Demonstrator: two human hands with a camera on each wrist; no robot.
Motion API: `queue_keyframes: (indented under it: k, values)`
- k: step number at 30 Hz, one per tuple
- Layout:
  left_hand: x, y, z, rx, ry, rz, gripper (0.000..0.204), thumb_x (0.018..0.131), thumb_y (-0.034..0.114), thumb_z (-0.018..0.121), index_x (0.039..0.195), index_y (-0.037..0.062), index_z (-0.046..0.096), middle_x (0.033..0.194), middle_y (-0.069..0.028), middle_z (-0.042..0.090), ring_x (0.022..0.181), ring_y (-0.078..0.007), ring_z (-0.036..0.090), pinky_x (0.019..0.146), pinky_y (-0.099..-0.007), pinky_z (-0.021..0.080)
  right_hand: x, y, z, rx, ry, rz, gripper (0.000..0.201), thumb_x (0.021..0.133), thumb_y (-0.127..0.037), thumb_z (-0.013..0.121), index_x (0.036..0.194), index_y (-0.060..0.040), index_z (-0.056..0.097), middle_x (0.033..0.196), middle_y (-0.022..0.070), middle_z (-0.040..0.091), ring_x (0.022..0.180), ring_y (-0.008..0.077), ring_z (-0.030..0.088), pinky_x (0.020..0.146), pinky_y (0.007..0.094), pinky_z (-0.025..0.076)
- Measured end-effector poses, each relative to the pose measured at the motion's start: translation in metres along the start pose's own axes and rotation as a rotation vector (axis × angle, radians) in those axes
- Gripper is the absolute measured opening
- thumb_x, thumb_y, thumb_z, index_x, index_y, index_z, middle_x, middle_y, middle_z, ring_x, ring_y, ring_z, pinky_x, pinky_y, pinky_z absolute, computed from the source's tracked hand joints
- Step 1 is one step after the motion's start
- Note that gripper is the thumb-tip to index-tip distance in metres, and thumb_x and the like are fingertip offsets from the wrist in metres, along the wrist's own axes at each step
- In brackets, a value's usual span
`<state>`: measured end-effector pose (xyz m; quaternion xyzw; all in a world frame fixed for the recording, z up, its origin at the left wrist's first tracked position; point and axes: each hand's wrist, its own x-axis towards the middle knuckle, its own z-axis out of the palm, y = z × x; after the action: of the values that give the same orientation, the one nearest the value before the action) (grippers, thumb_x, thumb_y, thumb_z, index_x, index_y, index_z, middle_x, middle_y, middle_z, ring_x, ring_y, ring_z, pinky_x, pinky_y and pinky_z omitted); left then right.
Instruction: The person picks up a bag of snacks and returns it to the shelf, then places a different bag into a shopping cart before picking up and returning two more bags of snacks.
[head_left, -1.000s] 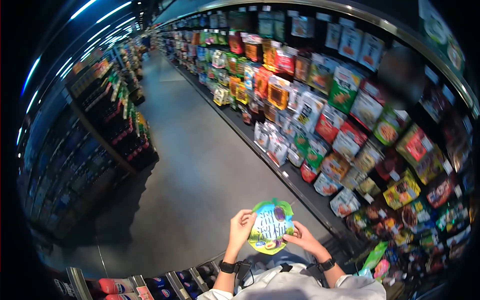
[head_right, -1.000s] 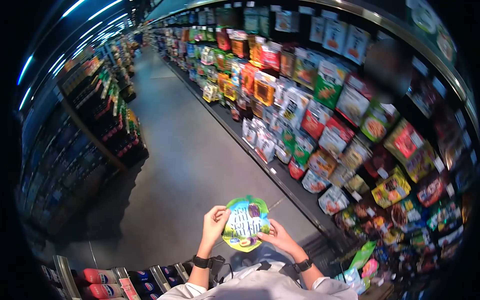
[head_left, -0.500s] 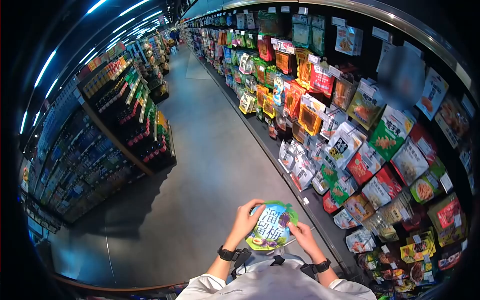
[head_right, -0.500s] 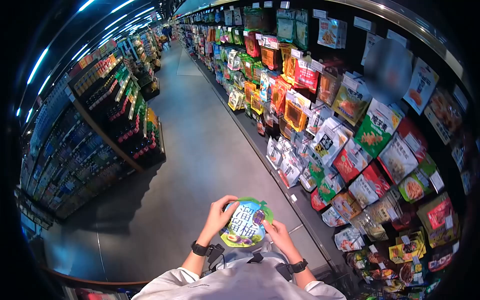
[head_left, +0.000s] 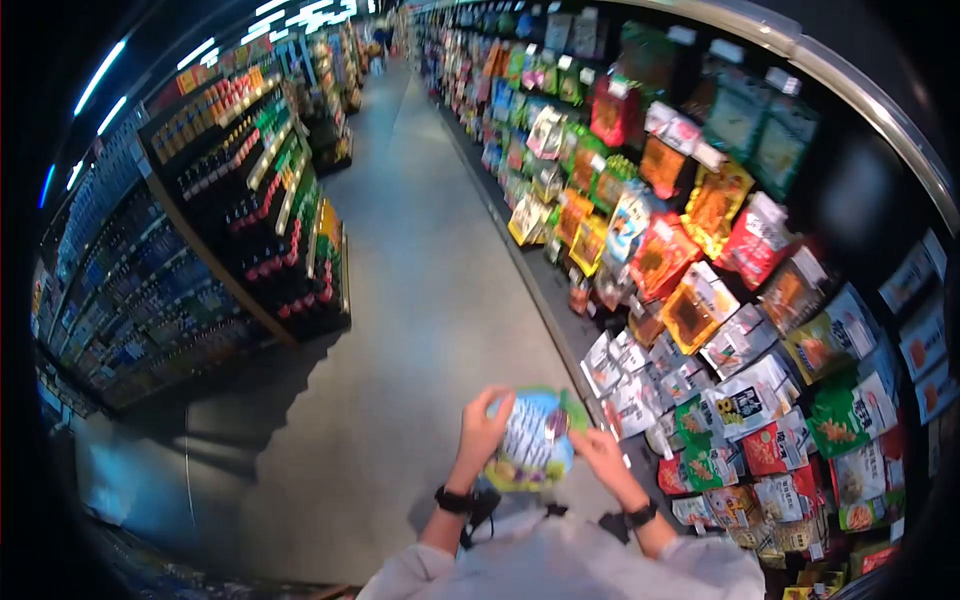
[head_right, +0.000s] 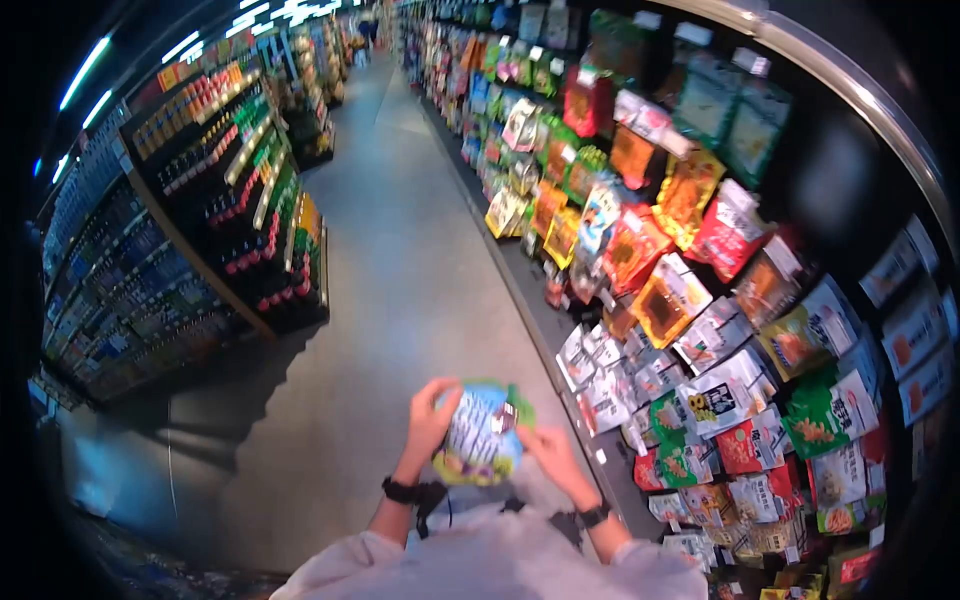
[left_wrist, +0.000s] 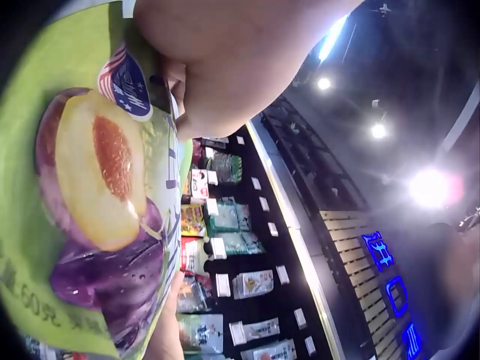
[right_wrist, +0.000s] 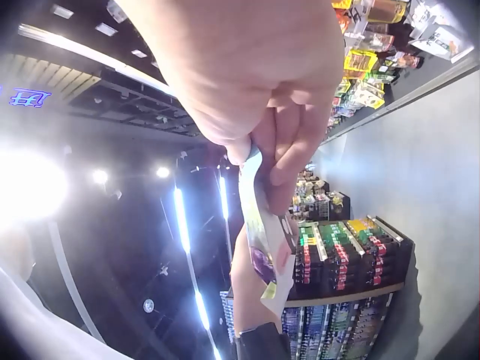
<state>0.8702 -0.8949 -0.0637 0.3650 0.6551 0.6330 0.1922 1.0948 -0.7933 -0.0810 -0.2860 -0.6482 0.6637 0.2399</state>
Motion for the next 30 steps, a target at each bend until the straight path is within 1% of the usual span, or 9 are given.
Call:
queue_keyframes:
  k: [3,6,11,14,18,19,24,28,30]
  values:
    - [0.076,-0.017,-0.044,-0.052,0.065,0.063,0.022,0.096,0.008,0.068,0.115,-0.0034,0.067,0.108,-0.0113,0.074,0.099,-0.0165,0.069,0.091,-0.0314,0.053,0.089,-0.045,0.031,-0.089,-0.013,0.007,0.05,0.105,-0.041,0.062,0.077,0.0009,0.066,0.074,-0.004,0.059,0.072,0.005,0.052,0.064,0.0254,0.043]
    - [0.148,-0.017,-0.086,-0.201,0.003,-0.092,0.02,0.1,0.009,0.066,0.115,-0.0028,0.066,0.101,-0.0036,0.071,0.093,-0.0071,0.063,0.084,-0.0256,0.051,0.171,-0.066,0.054,-0.252,-0.055,-0.081,0.056,0.105,-0.043,0.06,0.075,0.0045,0.06,0.068,-0.002,0.057,0.068,0.0059,0.05,0.062,0.0265,0.042]
    - [0.246,-0.021,-0.122,-0.297,-0.037,-0.141,0.02,0.101,0.009,0.064,0.119,0.0011,0.063,0.095,-0.0006,0.067,0.085,-0.0049,0.059,0.083,-0.0218,0.046,0.262,-0.082,0.089,-0.105,-0.087,0.052,0.054,0.106,-0.042,0.059,0.071,-0.0008,0.059,0.067,-0.0041,0.054,0.066,0.0041,0.047,0.059,0.0255,0.038]
    - [0.295,-0.032,-0.128,-0.3,-0.045,-0.132,0.019,0.101,0.008,0.063,0.119,0.0011,0.063,0.094,-0.0002,0.066,0.088,-0.0056,0.059,0.084,-0.0225,0.047,0.326,-0.065,0.094,-0.074,-0.075,0.058,0.052,0.106,-0.042,0.059,0.071,-0.0037,0.058,0.067,-0.0059,0.051,0.065,0.0035,0.044,0.058,0.0255,0.035]
    - [0.386,-0.101,-0.127,-0.028,-0.03,-0.018,0.016,0.103,0.009,0.059,0.118,0.0024,0.058,0.088,0.0037,0.062,0.084,-0.0036,0.057,0.074,-0.0204,0.045,0.418,-0.032,0.096,0.001,-0.081,0.122,0.042,0.106,-0.041,0.059,0.079,-0.0086,0.06,0.073,-0.0087,0.047,0.071,0.0032,0.041,0.061,0.0238,0.033]
    - [0.412,-0.094,-0.122,-0.11,-0.031,-0.041,0.015,0.104,0.009,0.059,0.117,0.003,0.058,0.088,0.0042,0.062,0.084,-0.0035,0.056,0.074,-0.0203,0.044,0.447,-0.024,0.085,-0.043,-0.18,0.172,0.042,0.106,-0.04,0.059,0.087,-0.0035,0.066,0.079,-0.0073,0.055,0.076,0.0037,0.046,0.066,0.0245,0.039]
    - [0.548,-0.124,-0.109,-0.113,-0.147,-0.091,0.01,0.103,0.008,0.058,0.112,0.004,0.06,0.089,0.0042,0.061,0.082,-0.0036,0.052,0.072,-0.0203,0.041,0.588,-0.006,0.059,-0.033,-0.119,0.059,0.044,0.107,-0.035,0.058,0.088,0.0046,0.064,0.076,-0.0092,0.049,0.074,0.0037,0.041,0.063,0.0253,0.036]
    - [0.646,-0.123,-0.098,0.122,-0.217,-0.102,0.01,0.101,0.007,0.062,0.11,0.004,0.062,0.091,0.004,0.06,0.079,-0.0038,0.049,0.069,-0.0215,0.041,0.694,-0.038,0.047,-0.143,0.014,-0.038,0.041,0.105,-0.03,0.061,0.086,0.0058,0.061,0.066,-0.0037,0.037,0.066,0.0064,0.033,0.055,0.0294,0.03]
    - [0.688,-0.121,-0.096,0.146,-0.254,-0.188,0.012,0.1,0.008,0.063,0.111,0.0041,0.063,0.093,0.0035,0.06,0.08,-0.0042,0.05,0.07,-0.0226,0.043,0.737,-0.072,0.038,-0.195,0.012,-0.034,0.035,0.104,-0.026,0.062,0.096,0.0078,0.064,0.067,-0.0011,0.043,0.069,0.0056,0.038,0.057,0.0294,0.035]
